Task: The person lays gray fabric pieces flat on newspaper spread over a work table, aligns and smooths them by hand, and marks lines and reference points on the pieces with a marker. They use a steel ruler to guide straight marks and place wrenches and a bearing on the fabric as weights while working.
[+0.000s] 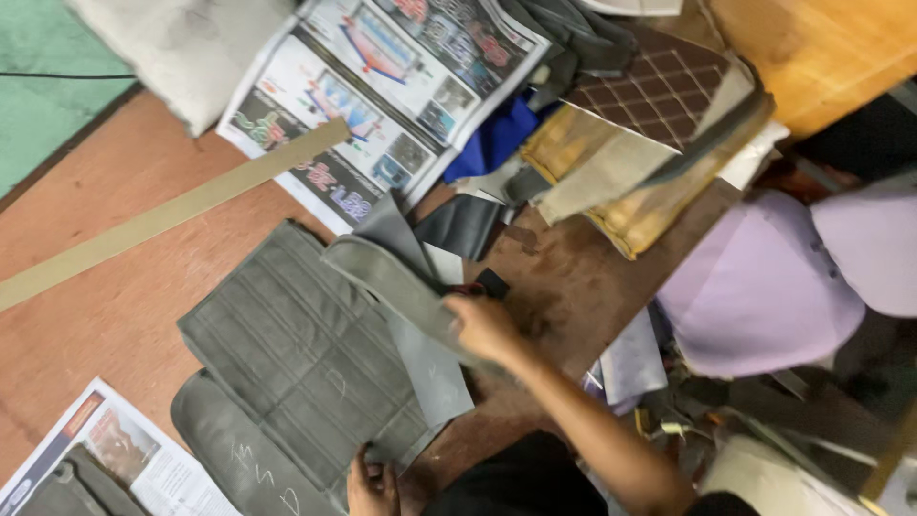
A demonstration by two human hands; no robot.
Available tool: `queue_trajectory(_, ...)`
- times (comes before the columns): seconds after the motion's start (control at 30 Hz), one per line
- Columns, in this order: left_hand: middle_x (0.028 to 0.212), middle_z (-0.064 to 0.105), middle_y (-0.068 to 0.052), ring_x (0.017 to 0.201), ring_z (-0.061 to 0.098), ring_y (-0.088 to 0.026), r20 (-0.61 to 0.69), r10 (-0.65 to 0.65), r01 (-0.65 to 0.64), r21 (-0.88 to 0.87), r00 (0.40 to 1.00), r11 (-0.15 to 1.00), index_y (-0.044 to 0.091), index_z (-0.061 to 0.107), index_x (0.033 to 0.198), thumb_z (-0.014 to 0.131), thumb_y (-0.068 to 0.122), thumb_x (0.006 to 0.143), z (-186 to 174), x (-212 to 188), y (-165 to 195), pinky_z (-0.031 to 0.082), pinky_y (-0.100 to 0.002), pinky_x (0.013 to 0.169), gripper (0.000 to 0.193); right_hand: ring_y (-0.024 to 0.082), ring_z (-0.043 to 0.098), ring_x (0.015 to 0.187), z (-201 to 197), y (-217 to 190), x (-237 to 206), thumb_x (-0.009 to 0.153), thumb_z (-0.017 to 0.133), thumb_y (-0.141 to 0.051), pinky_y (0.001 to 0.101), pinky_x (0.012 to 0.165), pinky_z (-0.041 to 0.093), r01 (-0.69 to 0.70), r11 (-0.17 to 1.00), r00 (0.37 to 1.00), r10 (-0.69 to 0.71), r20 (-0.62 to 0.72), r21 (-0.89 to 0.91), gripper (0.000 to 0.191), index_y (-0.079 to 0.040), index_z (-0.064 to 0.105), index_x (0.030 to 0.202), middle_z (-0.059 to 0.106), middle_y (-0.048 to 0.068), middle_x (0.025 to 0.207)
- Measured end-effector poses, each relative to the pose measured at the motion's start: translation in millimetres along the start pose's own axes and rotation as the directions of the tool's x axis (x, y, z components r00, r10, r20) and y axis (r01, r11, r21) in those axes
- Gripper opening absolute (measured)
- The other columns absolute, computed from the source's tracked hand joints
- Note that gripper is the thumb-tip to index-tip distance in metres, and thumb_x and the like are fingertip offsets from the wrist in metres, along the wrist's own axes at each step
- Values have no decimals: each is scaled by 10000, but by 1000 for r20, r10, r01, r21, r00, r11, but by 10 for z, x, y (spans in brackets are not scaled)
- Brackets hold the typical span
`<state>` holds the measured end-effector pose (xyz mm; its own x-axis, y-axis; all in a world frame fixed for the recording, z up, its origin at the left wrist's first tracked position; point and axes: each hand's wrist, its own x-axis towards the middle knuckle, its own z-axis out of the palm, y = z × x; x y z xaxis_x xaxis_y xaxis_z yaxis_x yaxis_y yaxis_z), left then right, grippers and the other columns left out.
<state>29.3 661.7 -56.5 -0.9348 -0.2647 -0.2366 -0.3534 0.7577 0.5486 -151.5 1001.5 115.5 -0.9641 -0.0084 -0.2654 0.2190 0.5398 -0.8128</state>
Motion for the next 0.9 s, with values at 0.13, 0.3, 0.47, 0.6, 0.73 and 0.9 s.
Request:
queue_trajectory(0.13, 710, 714, -113, 620, 720, -238, -21, -25, 21, -179, 999, 984, 112, 642, 1260, 833, 146, 716, 18, 49, 83, 591, -360, 623, 577, 401, 684, 1021, -177, 513, 100, 889, 689, -154, 478, 846, 536, -77, 994, 994, 70, -88, -77, 302, -68, 681, 1179, 726, 202, 1060)
queue_trajectory(0.3, 667, 696, -95, 606, 699, -219, -21, -89, 86, -117, 996, 989, 102, 642, 1200, 878, 165, 696, 6, 108, 136, 577, -370, 625, 560, 409, 678, 1018, -83, 713, 16, 912, 678, -154, 477, 835, 533, -67, 998, 991, 65, -115, -15, 248, -60, 683, 1141, 726, 196, 1066)
queue_trajectory(0.47, 618, 691, -114, 581, 706, -237, 4, -167, 164, -198, 986, 966, 141, 619, 1235, 881, 174, 672, -38, 130, 283, 572, -350, 612, 621, 381, 709, 996, -35, 562, -50, 919, 689, -135, 435, 826, 557, 156, 986, 960, -139, -243, 51, 237, -49, 702, 1139, 737, 188, 1057)
queue_trajectory(0.6, 684, 708, -113, 653, 715, -257, 1, -177, 176, -108, 984, 978, 166, 638, 1253, 843, 217, 746, -223, -11, 542, 556, -388, 661, 549, 331, 729, 983, -173, 395, 65, 940, 698, -144, 397, 832, 563, 237, 970, 899, -201, -390, 47, 253, -32, 706, 1166, 747, 179, 1076)
queue_trajectory(0.73, 825, 721, -100, 769, 698, -289, -11, -57, 56, -96, 998, 994, 149, 629, 1264, 790, 269, 814, -487, -151, 858, 541, -430, 727, 493, 154, 697, 959, -387, 209, -32, 966, 710, -167, 320, 842, 551, 233, 936, 922, -127, -365, 263, 311, -10, 688, 1234, 756, 77, 1072)
queue_trajectory(0.9, 831, 729, -108, 785, 697, -281, 78, -110, 116, -65, 991, 991, 126, 613, 1279, 774, 285, 855, -677, -225, 1089, 536, -428, 746, 480, 24, 476, 828, -534, -169, -652, 1029, 665, -115, 230, 736, 435, 209, 773, 974, -112, -195, 599, 260, -47, 643, 1279, 541, -94, 923)
